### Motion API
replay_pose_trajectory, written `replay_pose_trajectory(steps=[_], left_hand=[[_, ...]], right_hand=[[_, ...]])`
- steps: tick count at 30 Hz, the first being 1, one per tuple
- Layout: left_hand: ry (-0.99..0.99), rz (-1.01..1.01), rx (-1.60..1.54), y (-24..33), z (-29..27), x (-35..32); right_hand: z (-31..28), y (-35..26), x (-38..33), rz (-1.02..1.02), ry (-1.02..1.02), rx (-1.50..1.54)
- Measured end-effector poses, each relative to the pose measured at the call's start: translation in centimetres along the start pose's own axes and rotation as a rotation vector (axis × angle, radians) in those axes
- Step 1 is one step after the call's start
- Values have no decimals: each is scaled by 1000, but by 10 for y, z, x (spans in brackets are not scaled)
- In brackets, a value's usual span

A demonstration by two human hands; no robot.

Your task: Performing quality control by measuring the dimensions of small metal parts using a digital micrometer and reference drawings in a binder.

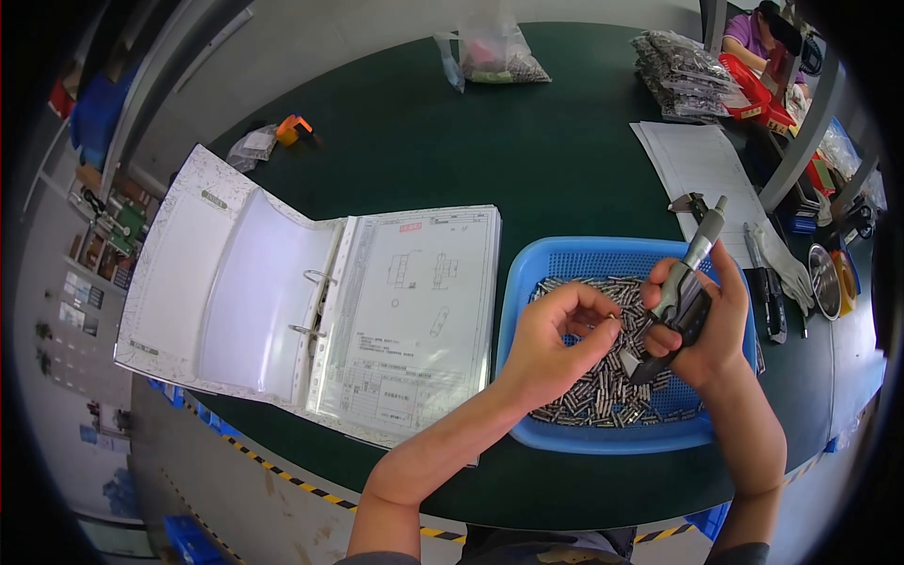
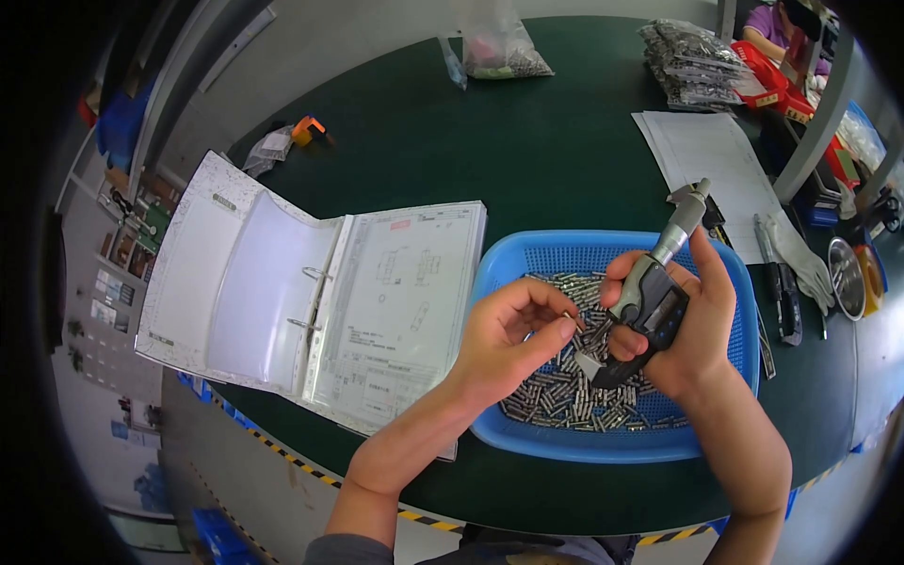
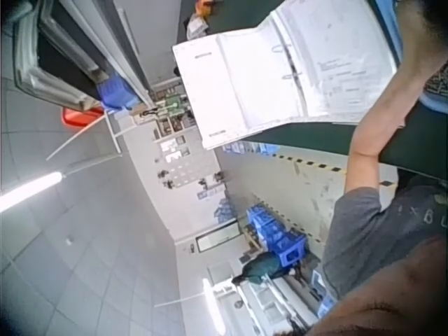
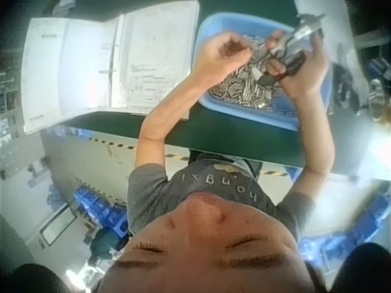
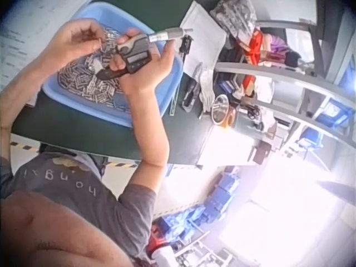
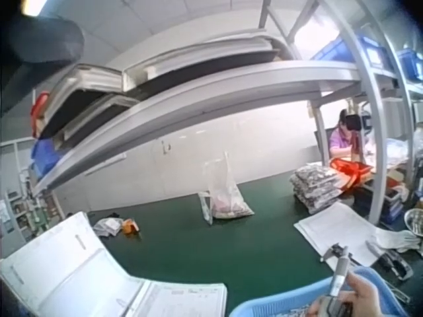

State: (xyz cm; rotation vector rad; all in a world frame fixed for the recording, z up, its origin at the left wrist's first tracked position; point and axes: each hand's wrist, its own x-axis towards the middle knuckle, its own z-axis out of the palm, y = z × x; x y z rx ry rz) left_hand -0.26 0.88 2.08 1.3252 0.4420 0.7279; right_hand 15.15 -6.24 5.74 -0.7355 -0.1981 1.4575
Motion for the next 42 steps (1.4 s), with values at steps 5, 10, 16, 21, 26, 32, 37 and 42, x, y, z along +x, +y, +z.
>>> replay_pose_trajectory(steps=[5,10,16,21,26,32,37,42], left_hand=[[-43,-102,-204,5,-3,0],[-93,-98,-176,5,-7,0],[-91,-103,-181,8,-5,-3],[-104,-90,-169,8,-5,-3],[-91,-62,-162,5,-4,-2],[-80,-33,-161,7,-7,-4],[-97,-29,-165,5,-6,-3],[-93,-24,-148,5,-6,-3]], right_hand=[[1,1,1,-13,-90,8],[-2,0,5,-13,-139,-2],[1,-2,0,-53,-122,-42],[1,-2,1,-9,-83,-51],[1,-4,-1,-23,-76,-26],[1,-2,3,33,-85,-3],[3,-4,-1,-1,-84,-11],[3,-3,2,30,-50,-41]])
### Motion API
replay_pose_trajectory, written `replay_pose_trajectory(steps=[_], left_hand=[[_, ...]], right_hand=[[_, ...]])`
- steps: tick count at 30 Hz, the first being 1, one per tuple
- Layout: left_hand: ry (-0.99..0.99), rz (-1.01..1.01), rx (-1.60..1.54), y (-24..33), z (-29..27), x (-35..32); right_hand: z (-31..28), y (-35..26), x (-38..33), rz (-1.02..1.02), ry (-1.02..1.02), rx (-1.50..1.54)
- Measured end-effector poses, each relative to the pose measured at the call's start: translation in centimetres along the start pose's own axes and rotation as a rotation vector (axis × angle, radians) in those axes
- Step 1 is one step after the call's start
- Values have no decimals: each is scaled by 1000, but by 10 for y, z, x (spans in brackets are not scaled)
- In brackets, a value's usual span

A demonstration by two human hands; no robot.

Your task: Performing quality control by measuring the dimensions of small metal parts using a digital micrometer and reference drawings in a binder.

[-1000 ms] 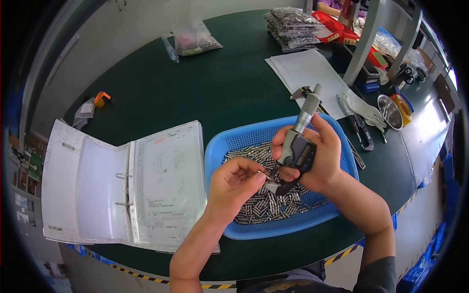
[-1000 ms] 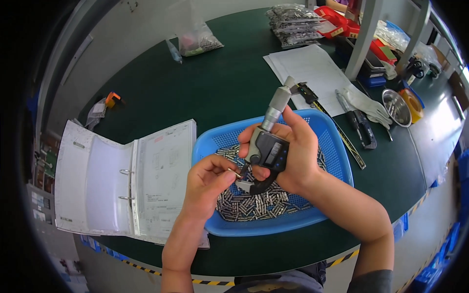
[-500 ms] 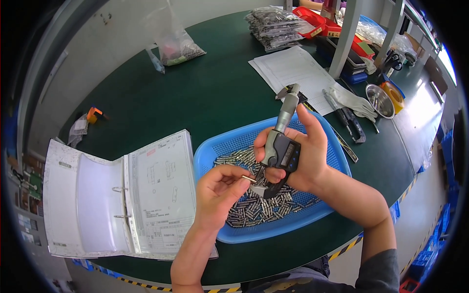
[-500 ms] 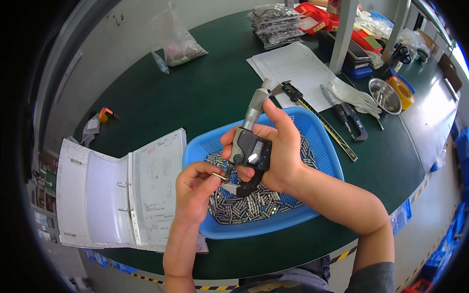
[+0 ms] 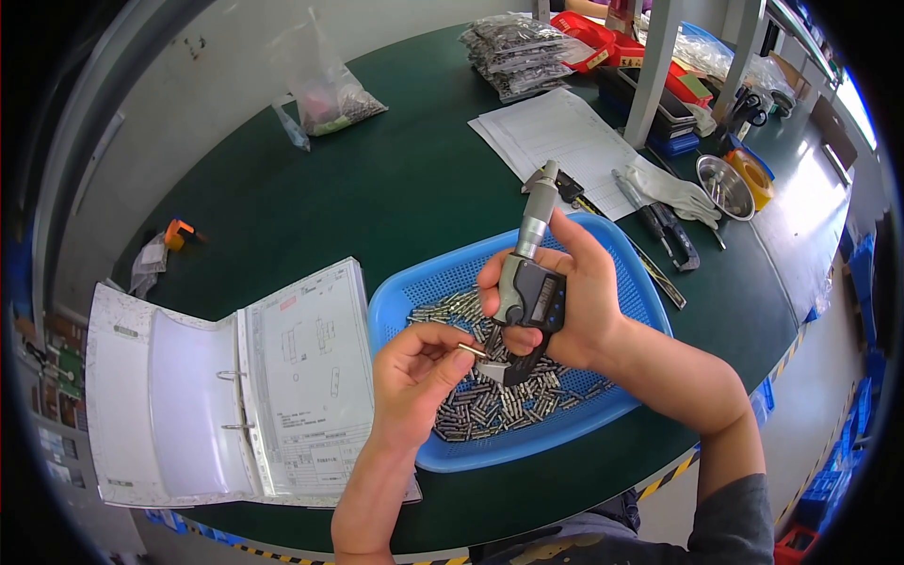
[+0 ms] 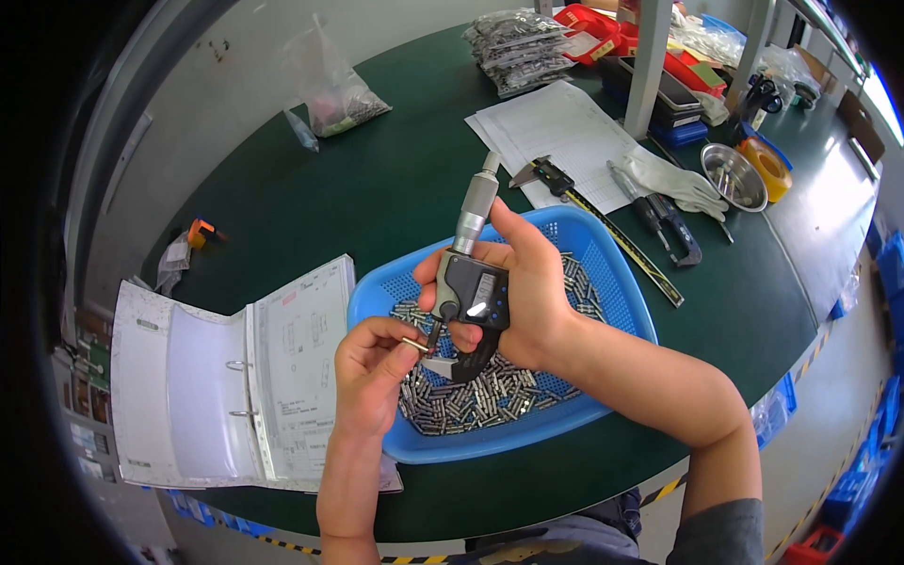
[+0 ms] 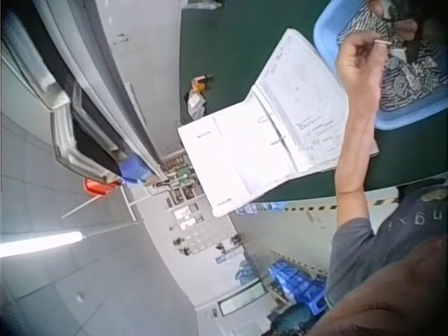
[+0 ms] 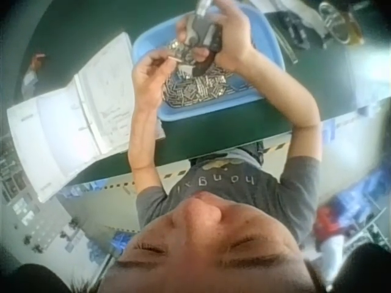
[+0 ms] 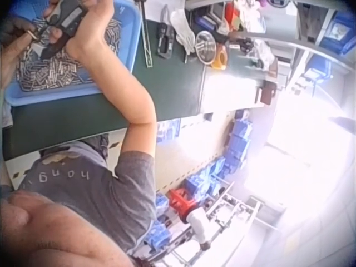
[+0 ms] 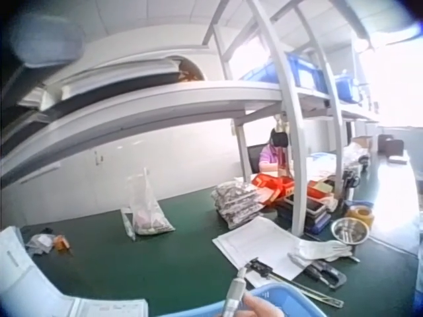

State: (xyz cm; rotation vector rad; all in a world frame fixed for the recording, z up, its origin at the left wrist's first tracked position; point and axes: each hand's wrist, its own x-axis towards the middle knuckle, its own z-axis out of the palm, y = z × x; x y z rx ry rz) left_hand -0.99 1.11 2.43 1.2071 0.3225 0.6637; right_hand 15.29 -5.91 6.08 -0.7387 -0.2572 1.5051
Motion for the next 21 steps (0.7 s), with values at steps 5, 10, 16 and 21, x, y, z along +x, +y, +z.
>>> replay_pose_trajectory(steps=[5,10,16,21], left_hand=[[-13,0,-16,1,0,0],[-10,12,-5,0,0,0],[-17,27,13,0,0,0],[-14,43,13,0,-1,-1]], right_hand=[[2,-1,-4,-26,-8,21],[1,-2,-2,-7,-12,-8],[-3,-1,-1,-26,-66,14],[0,-2,-3,-22,-53,3]])
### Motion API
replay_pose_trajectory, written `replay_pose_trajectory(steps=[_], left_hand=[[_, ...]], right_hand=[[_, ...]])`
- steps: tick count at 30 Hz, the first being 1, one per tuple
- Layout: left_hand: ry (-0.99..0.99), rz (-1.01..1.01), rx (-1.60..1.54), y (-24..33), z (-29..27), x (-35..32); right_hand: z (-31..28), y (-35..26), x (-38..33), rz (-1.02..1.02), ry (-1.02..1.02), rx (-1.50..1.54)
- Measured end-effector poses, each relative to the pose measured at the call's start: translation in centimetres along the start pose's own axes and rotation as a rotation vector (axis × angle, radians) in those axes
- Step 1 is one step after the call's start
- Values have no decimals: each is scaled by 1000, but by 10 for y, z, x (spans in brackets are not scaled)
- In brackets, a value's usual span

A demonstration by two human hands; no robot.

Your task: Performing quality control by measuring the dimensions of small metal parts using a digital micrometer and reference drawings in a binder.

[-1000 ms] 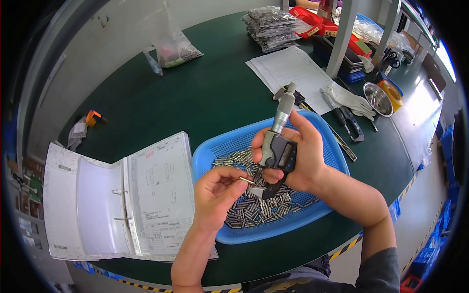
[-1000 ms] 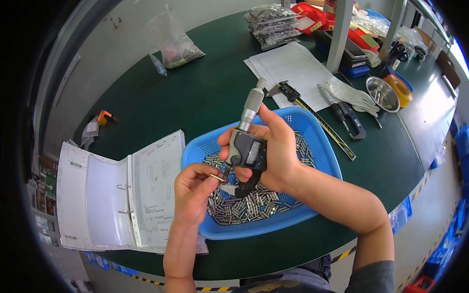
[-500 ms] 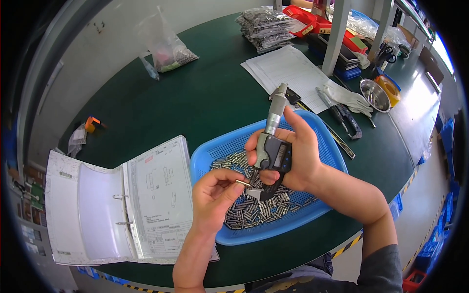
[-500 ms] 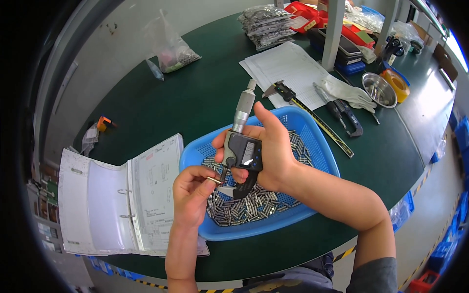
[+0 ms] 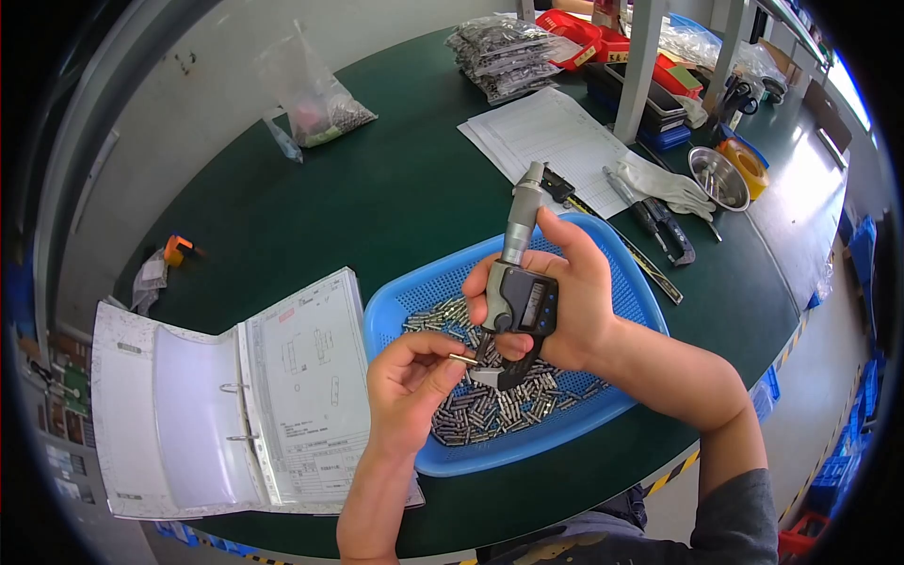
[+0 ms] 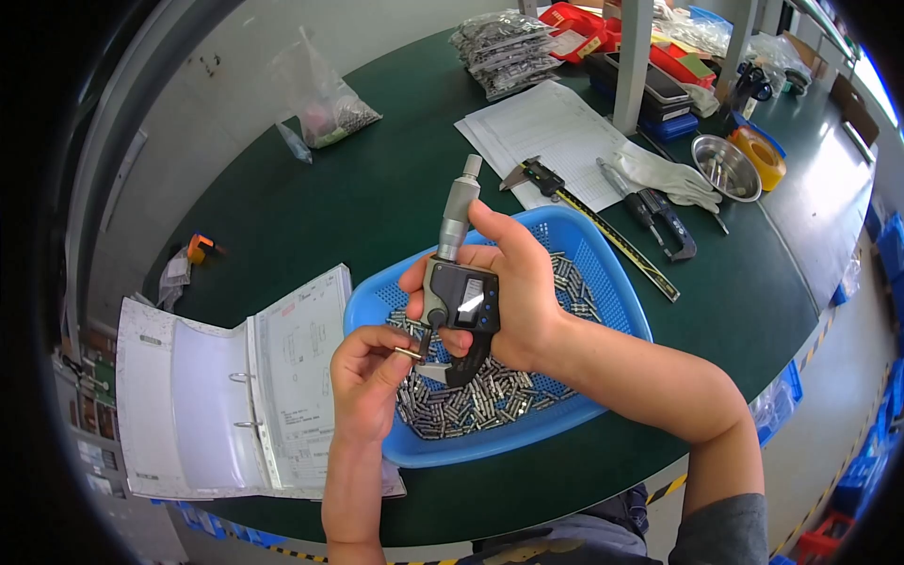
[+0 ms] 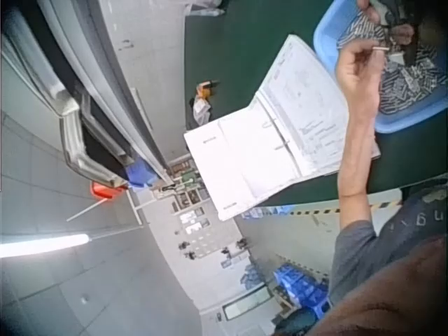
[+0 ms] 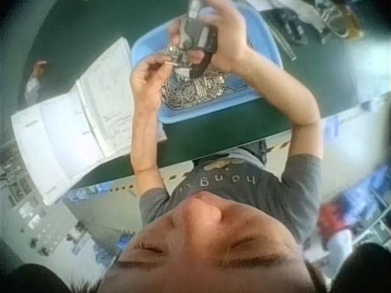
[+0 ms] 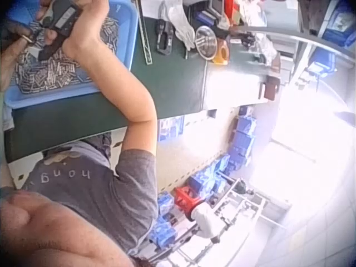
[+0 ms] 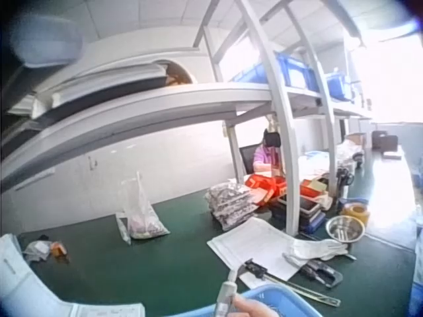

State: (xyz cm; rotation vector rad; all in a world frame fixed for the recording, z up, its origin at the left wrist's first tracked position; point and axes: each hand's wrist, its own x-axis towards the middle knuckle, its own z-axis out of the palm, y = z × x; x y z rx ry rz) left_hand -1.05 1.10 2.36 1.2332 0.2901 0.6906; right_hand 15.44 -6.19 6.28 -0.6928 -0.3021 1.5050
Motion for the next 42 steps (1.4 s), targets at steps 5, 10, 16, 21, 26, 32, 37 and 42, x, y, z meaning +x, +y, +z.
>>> replay_pose_trajectory(steps=[5,10,16,21,26,32,37,42], left_hand=[[-14,16,-2,-1,1,0],[-13,13,1,0,0,-1],[-20,21,12,2,-2,0],[-42,-1,5,2,1,1],[34,-182,-53,2,4,3],[222,-74,-11,1,2,5],[260,-219,123,-2,-6,1],[291,-133,176,-3,4,3]], right_hand=[[-1,0,-3,-38,-34,33],[-2,2,1,-14,-22,4],[1,2,1,-17,-3,-10],[-2,1,-1,-45,4,-17],[-4,5,0,-110,5,-176],[-1,5,-1,-112,35,-168],[0,7,2,-116,62,-138],[6,8,-5,-193,105,-135]])
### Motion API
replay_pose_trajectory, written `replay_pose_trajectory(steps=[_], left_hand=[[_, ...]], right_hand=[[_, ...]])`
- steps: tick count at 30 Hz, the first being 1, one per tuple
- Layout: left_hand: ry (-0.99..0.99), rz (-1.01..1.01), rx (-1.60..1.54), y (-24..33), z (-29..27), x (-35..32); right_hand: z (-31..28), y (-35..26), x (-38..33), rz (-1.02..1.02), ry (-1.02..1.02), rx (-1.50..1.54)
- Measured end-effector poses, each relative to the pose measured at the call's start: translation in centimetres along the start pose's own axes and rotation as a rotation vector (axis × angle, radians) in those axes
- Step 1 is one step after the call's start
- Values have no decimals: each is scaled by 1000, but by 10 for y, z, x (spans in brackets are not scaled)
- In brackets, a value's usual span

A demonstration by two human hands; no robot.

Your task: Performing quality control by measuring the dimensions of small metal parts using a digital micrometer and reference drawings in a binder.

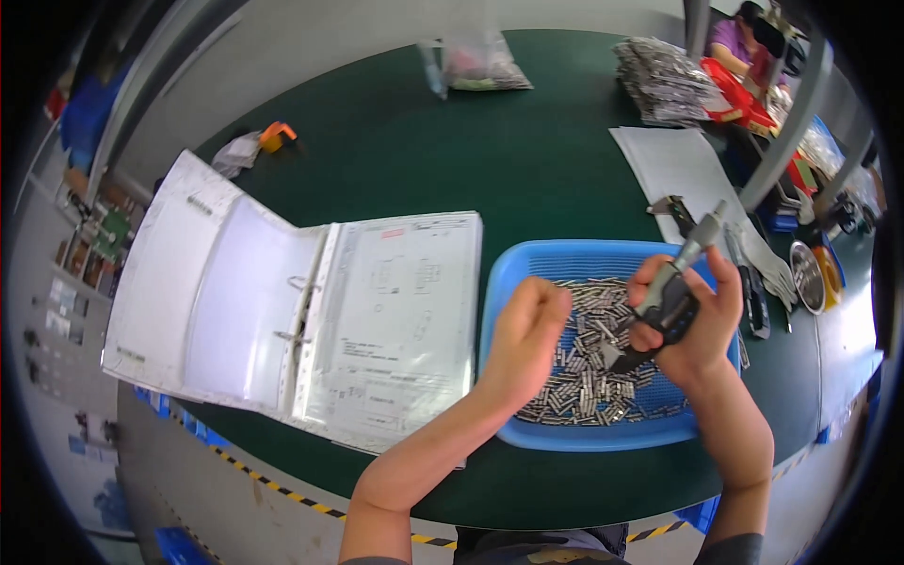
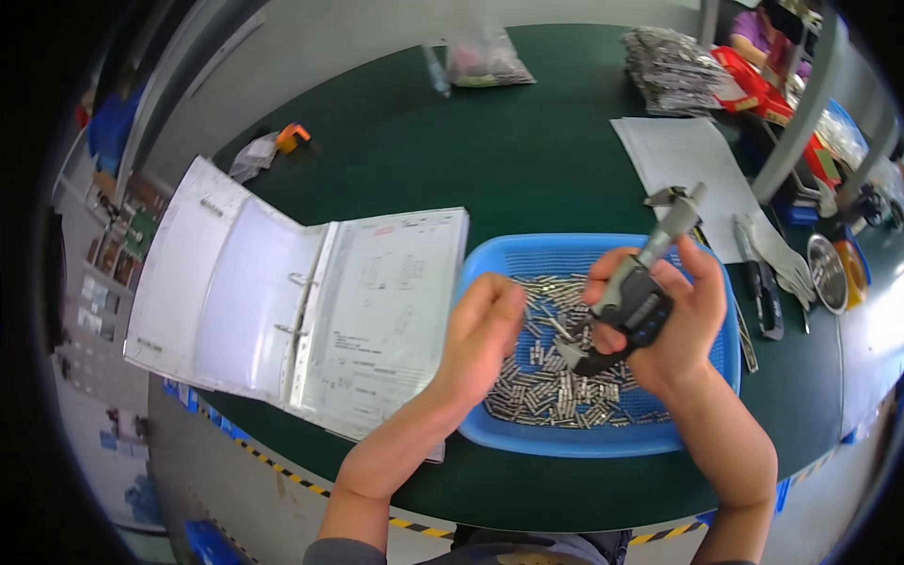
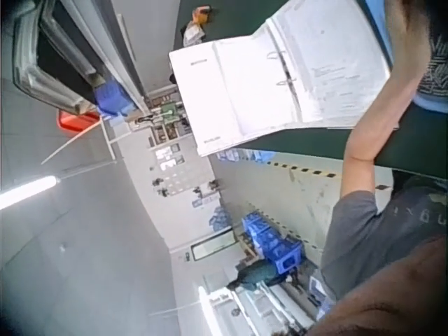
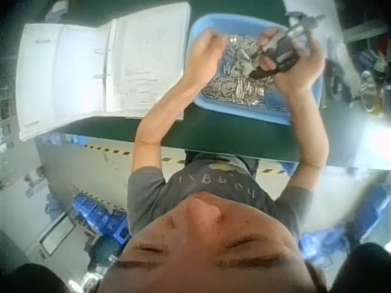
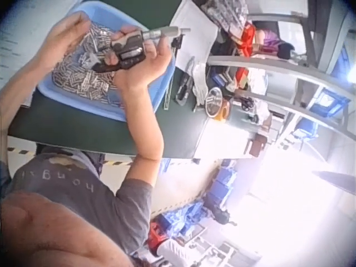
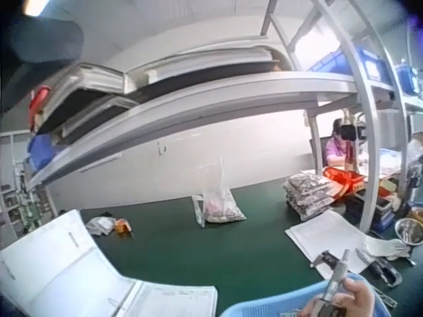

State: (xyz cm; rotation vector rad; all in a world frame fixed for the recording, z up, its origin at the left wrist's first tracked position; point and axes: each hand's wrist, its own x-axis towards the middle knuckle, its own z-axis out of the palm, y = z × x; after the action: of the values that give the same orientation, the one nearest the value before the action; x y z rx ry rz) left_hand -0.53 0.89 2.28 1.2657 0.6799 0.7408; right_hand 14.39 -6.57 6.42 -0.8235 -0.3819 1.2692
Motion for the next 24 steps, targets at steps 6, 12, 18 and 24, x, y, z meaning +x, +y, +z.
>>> replay_pose_trajectory(steps=[6,12,18,24], left_hand=[[32,210,78,-22,-1,9],[-94,-48,68,1,-2,3],[-7,53,37,0,-5,0],[-23,-2,-78,-2,-2,5]], right_hand=[[2,5,2,-19,13,-19],[-4,1,3,6,-26,3],[2,6,4,11,15,-27],[-4,3,5,68,-46,12]])
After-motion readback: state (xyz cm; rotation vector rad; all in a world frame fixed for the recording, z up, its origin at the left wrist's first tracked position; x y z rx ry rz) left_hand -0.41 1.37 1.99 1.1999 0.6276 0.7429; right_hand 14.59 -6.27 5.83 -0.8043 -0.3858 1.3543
